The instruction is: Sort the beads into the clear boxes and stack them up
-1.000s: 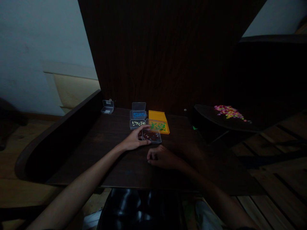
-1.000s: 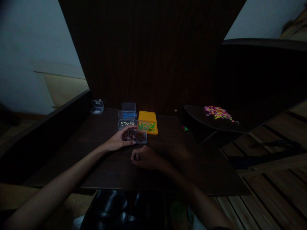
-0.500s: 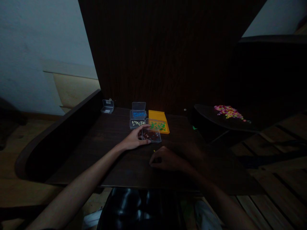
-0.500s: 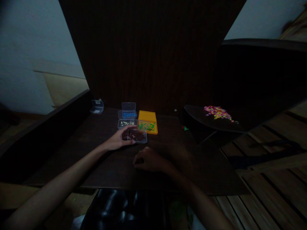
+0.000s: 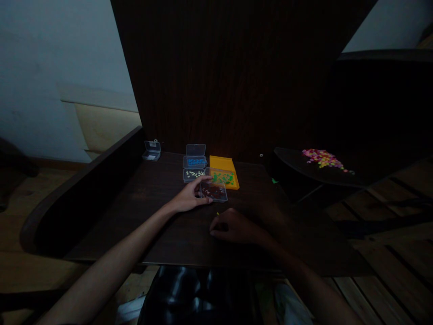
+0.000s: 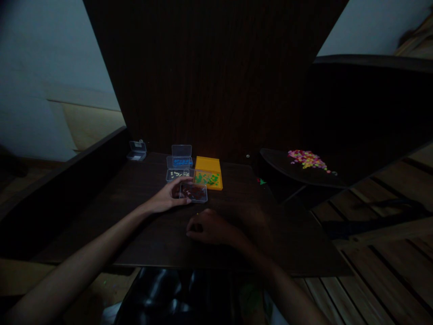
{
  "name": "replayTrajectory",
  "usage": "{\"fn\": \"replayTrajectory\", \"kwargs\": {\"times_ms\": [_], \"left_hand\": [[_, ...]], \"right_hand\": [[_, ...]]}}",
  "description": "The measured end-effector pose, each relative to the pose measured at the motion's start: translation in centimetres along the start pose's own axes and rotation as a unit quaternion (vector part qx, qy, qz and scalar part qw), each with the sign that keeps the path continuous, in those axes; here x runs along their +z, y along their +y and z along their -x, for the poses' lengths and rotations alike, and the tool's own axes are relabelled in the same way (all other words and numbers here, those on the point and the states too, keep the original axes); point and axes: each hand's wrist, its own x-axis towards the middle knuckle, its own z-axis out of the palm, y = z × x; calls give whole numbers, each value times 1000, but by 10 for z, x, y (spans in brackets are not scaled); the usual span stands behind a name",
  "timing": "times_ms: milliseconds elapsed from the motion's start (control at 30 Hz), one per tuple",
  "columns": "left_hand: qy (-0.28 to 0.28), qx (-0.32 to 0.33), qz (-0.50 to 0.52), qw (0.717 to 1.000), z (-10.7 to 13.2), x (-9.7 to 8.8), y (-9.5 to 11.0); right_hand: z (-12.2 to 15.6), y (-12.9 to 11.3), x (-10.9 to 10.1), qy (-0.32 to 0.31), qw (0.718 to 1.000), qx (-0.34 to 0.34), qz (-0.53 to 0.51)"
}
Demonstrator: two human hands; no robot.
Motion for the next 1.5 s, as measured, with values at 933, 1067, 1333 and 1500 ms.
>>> {"fn": "replayTrajectory", "kwargs": {"times_ms": [933,1067,1333,1500], "left_hand": [[-9,12,-17,1000,-1,-3,-1],[-6,8,-20,1000,0,-3,-3],[-7,9,-14,1000,0,-3,-2],[-9,13,-11,1000,0,-3,-3]], "right_hand": [[-26,-3,9,14,993,16,120],[-27,1,11,15,994,-6,110],[-27,-5,8,13,992,4,123],[-28,-4,9,7,993,-10,116]]}}
